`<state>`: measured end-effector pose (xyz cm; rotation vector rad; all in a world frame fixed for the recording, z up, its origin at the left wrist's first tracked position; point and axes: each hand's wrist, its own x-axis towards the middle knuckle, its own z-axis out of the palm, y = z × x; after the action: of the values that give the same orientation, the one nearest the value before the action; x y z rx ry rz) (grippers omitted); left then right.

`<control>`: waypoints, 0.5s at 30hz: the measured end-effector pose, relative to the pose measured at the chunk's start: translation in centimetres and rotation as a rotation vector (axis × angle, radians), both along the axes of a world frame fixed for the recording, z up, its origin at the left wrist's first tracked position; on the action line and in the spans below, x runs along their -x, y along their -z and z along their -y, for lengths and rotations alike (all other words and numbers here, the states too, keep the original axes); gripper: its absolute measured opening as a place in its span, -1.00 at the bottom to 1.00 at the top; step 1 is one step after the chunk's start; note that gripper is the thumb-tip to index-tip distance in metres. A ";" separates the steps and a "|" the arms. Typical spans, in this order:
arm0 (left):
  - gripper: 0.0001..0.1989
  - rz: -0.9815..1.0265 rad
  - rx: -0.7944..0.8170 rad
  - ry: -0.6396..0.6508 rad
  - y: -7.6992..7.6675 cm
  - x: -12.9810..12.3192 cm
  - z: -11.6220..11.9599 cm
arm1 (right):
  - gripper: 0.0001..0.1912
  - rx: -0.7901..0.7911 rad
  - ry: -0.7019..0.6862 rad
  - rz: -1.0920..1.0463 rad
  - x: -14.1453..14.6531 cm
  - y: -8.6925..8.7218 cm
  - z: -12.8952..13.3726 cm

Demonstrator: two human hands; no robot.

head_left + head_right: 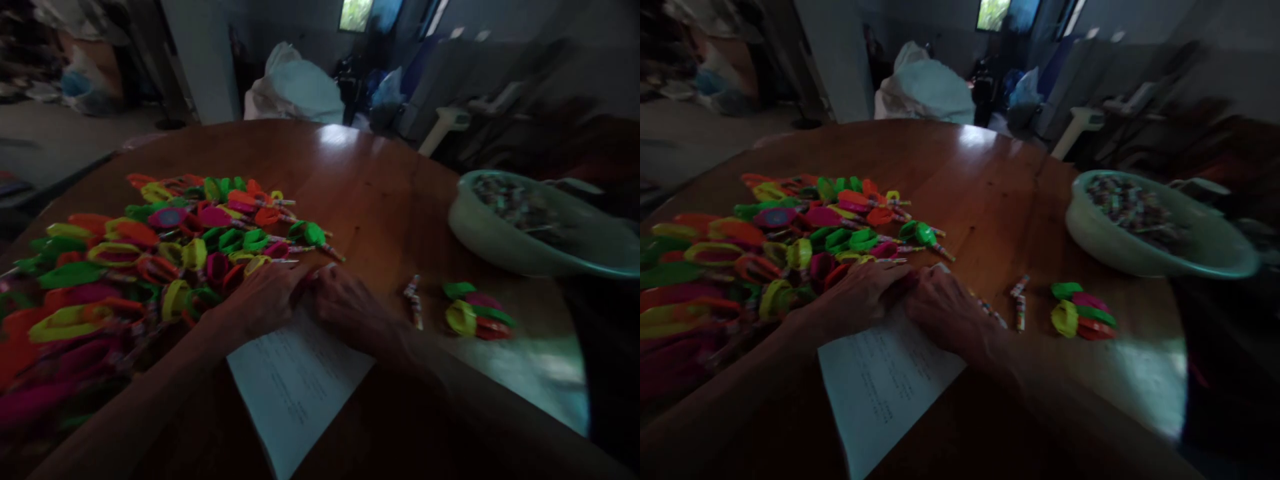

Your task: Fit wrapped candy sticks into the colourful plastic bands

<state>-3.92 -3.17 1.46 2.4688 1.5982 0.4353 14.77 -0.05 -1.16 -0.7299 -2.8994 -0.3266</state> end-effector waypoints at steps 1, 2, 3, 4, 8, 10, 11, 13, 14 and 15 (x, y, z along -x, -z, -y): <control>-0.86 0.008 -0.009 0.002 0.1 0.1 -0.1 | -0.75 0.012 0.011 -0.004 0.0 -0.1 0.1; -0.84 0.003 -0.021 -0.003 0.3 0.3 -0.2 | -0.76 0.029 0.020 -0.007 -0.1 -0.2 0.1; -0.81 -0.015 -0.024 -0.013 0.5 0.5 -0.4 | -0.78 0.048 0.048 -0.022 -0.3 -0.3 0.1; -0.79 -0.040 -0.033 -0.033 0.6 0.8 -0.7 | -0.78 0.067 0.085 -0.046 -0.8 -0.6 0.1; -0.69 -0.223 -0.156 -0.177 0.0 1.7 -0.9 | -0.80 0.106 0.370 -0.163 -5.0 -1.5 0.5; -0.61 -0.380 -0.203 -0.299 -1.2 1.5 -0.6 | -0.79 0.120 0.568 -0.188 -7.8 -1.3 1.2; -0.58 -0.456 -0.225 -0.348 -1.9 1.2 -0.4 | -0.77 0.132 0.657 -0.196 -9.1 -1.0 1.5; -0.57 -0.530 -0.292 -0.399 -3.2 0.0 -0.3 | -0.75 0.157 0.775 -0.225 -10.9 0.0 2.1; -0.59 -0.496 -0.317 -0.378 -3.7 -0.9 -0.4 | -0.76 0.169 0.800 -0.247 -11.5 0.7 2.2; -0.62 -0.426 -0.324 -0.329 -4.1 -2.0 -0.8 | -0.78 0.180 0.804 -0.268 -11.9 1.3 2.3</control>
<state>-1.91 -2.38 5.54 2.6668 2.2848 0.2305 26.67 -2.32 -2.44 -1.7925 -2.2752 -0.0262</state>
